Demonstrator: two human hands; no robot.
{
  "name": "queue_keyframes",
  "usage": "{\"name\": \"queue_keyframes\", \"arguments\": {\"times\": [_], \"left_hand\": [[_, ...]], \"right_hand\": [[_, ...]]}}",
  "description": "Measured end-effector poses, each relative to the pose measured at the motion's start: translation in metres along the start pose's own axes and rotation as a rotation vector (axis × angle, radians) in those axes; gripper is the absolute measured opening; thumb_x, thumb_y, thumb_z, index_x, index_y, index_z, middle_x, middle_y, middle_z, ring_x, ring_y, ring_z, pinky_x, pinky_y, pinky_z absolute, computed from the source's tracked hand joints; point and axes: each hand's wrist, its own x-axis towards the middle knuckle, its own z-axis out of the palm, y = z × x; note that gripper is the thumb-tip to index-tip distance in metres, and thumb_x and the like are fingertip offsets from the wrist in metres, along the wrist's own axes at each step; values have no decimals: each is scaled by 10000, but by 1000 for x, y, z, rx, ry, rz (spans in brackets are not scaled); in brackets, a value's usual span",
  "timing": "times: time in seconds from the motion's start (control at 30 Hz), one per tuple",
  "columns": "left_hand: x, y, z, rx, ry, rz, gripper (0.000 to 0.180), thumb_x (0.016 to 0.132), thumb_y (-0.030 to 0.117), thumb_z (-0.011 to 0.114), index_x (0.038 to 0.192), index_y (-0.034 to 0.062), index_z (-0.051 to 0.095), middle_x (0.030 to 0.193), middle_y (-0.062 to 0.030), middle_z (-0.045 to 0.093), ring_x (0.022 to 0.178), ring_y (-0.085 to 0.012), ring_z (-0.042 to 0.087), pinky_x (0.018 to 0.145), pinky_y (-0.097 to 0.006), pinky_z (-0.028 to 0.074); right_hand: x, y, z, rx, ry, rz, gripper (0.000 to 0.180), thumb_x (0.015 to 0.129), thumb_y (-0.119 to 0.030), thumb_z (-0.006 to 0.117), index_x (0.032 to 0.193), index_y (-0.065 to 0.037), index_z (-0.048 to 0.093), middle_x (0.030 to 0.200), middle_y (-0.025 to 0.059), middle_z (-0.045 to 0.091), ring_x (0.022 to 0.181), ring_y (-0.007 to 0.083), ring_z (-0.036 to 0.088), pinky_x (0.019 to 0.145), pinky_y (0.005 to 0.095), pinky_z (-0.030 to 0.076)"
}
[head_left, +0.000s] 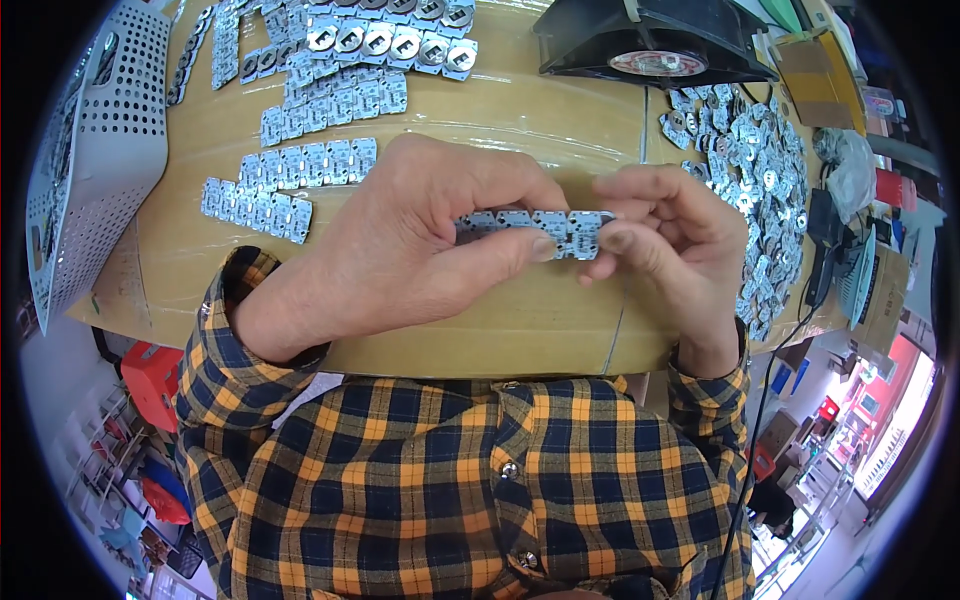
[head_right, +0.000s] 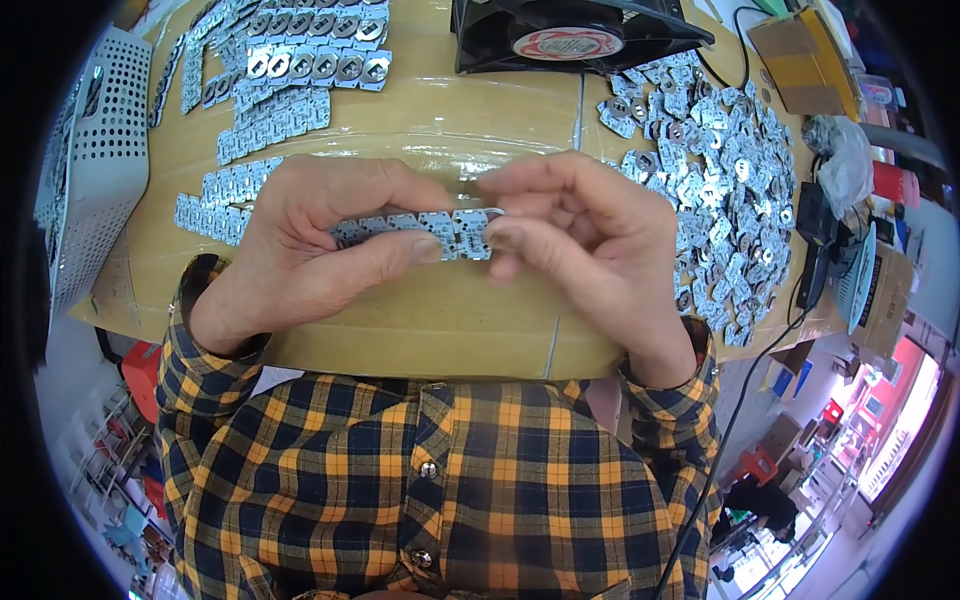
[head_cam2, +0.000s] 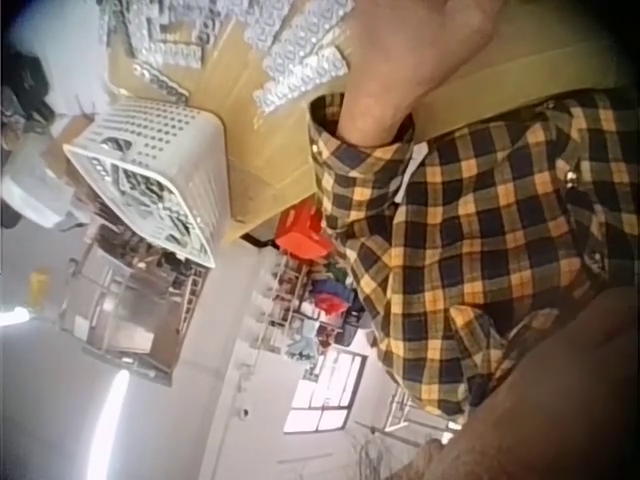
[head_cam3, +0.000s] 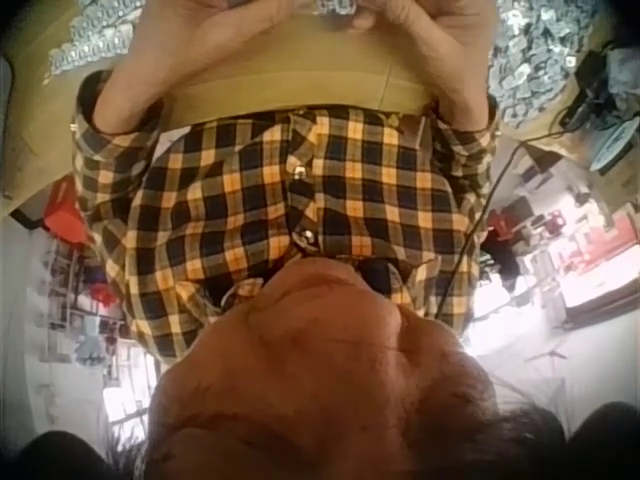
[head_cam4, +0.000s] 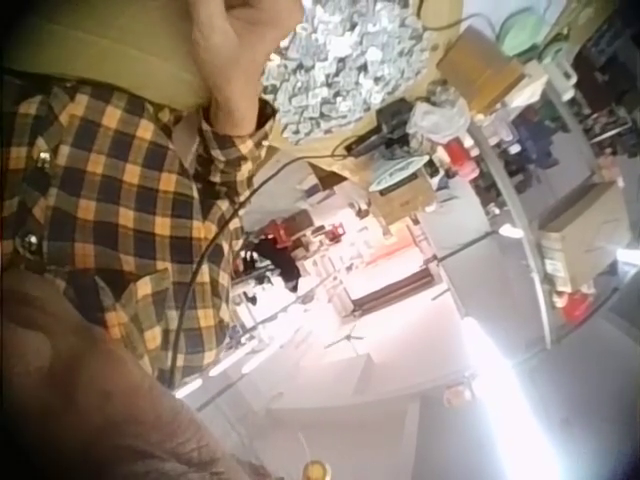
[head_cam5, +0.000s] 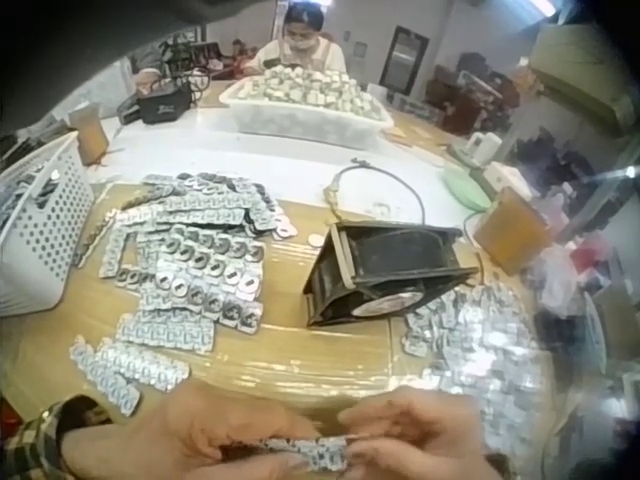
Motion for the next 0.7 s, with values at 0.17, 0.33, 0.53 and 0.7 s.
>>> {"name": "queue_keyframes", "arguments": {"times": [0.17, 0.33, 0.53, 0.7], "left_hand": [[1, -1, -1, 82, -30, 7, 149, 811, 25, 687, 958, 4, 685, 793, -73, 687, 686, -117, 634, 618, -231, 477], [1, 1, -2, 22, -74, -39, 130, 815, 38, 682, 940, 2, 680, 775, -66, 680, 678, -114, 628, 617, -228, 474], [7, 6, -4, 93, -58, -24, 125, 812, 40, 683, 930, -2, 676, 771, -57, 669, 675, -99, 615, 614, -227, 469], [13, 14, -4, 71, 31, -54, 109, 832, 44, 689, 917, -21, 665, 778, -48, 671, 669, -70, 605, 592, -205, 460]], "right_hand": [[1, 0, -15, -132, -164, -3, 135, 920, -75, 629, 905, 58, 641, 713, 53, 640, 572, 90, 617, 515, 202, 482], [4, -10, -16, -330, -237, -11, 127, 924, -87, 629, 859, 20, 649, 667, 21, 613, 533, 56, 576, 471, 190, 418], [11, -17, -14, -375, -245, 23, 132, 923, -100, 638, 861, 17, 647, 610, -4, 563, 498, 44, 504, 458, 200, 373], [15, -19, -13, -371, -230, -75, 175, 939, -130, 625, 845, 16, 641, 606, 1, 571, 478, 47, 504, 443, 198, 373]]}}
